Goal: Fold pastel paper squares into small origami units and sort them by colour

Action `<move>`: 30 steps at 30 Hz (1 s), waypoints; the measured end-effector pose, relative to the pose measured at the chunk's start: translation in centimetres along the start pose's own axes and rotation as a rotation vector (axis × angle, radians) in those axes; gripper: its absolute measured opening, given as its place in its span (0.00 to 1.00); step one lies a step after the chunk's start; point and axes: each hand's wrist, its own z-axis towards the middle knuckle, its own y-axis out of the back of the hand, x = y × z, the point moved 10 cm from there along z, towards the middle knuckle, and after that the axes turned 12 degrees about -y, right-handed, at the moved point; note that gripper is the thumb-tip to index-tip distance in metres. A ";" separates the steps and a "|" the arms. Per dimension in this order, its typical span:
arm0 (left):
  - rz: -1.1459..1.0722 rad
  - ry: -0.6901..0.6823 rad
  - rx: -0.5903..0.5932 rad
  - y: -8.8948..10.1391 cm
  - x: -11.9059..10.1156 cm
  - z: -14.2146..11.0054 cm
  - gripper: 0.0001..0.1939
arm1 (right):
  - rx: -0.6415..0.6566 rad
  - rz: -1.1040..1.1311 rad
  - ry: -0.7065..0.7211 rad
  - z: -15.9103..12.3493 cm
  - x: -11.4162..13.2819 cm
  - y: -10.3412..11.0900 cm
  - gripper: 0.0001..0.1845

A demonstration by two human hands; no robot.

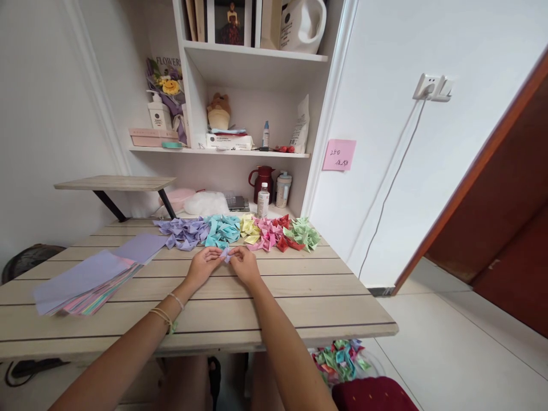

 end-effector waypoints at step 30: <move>0.265 -0.223 0.141 -0.8 -3.2 0.0 0.07 | 0.002 -0.070 -0.034 -0.3 0.0 0.5 0.13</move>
